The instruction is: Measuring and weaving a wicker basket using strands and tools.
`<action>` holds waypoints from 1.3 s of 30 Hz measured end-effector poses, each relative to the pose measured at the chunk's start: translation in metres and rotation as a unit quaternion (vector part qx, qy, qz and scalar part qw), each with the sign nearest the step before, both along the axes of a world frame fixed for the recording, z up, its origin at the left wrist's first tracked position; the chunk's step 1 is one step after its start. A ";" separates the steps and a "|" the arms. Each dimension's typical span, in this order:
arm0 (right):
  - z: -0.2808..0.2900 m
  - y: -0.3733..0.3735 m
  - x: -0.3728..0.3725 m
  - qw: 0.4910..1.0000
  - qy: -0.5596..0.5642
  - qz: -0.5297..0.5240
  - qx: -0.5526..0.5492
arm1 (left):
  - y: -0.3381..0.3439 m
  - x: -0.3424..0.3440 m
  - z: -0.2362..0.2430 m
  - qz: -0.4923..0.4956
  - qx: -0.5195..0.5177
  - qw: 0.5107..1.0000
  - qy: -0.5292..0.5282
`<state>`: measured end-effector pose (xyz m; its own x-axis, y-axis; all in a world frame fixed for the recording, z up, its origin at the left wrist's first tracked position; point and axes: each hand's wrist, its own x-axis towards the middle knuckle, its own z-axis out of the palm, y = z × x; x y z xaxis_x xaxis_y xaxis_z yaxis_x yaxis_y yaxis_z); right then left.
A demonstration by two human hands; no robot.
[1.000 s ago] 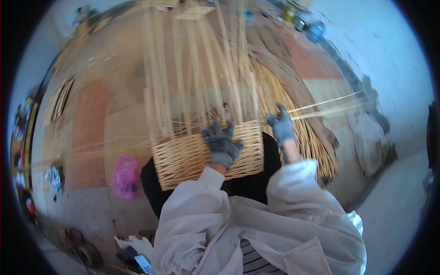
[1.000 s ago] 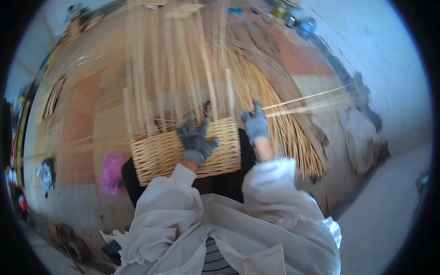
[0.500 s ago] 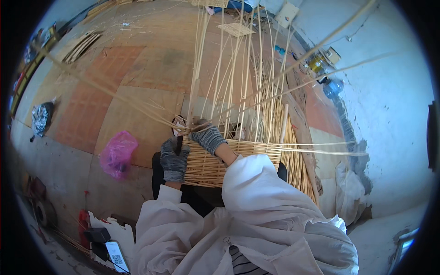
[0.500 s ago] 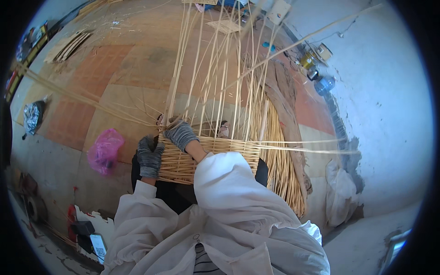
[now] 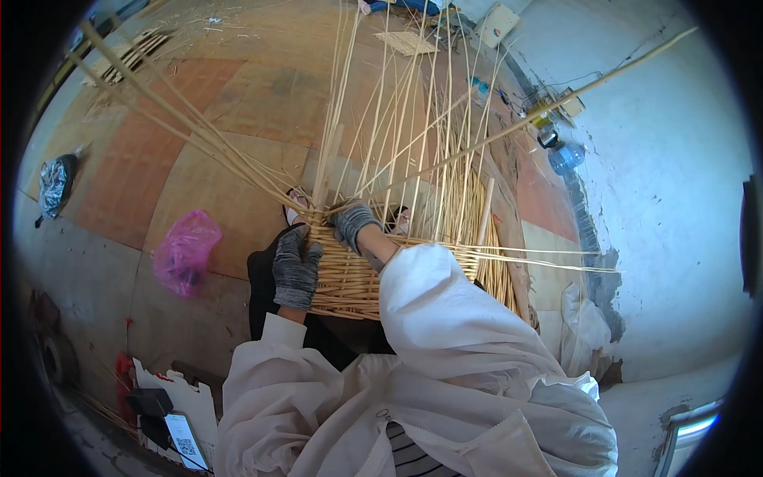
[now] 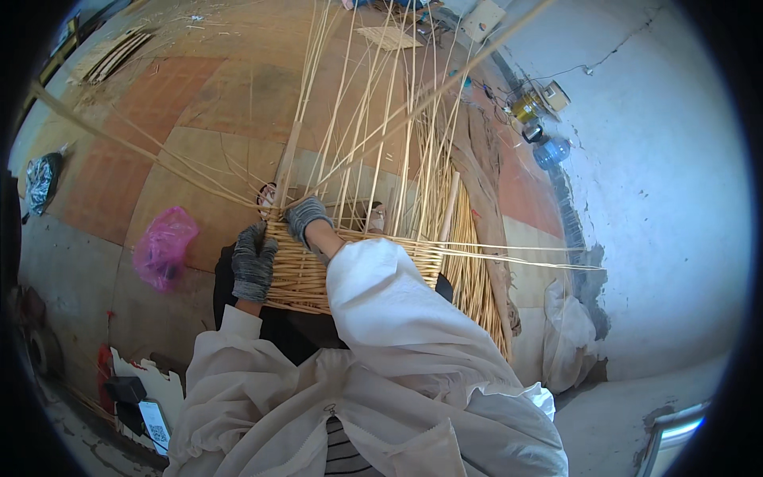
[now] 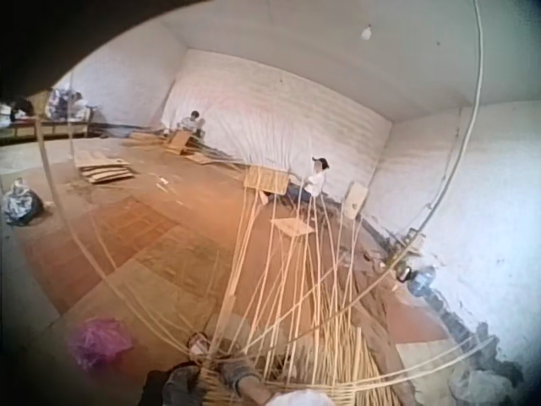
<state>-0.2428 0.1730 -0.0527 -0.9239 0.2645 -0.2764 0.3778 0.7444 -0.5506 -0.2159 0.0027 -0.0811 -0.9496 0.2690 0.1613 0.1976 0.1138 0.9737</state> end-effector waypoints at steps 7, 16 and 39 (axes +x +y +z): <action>0.075 0.026 0.094 0.771 0.405 -0.207 -0.445 | -0.014 0.019 0.037 0.040 -0.167 0.946 0.274; 0.052 0.081 0.016 0.875 0.336 -0.031 0.348 | 0.084 0.035 0.064 -0.115 -0.448 0.865 0.193; 0.034 0.163 0.268 0.698 0.572 -0.330 -0.278 | 0.225 0.041 0.092 -0.267 -0.160 0.950 -0.037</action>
<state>0.0253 0.3356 -0.0189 -0.3528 0.8820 0.3123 -0.3864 0.1667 -0.9071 -0.1753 0.2279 0.0110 -0.6695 0.7393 -0.0717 0.2435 0.3096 0.9192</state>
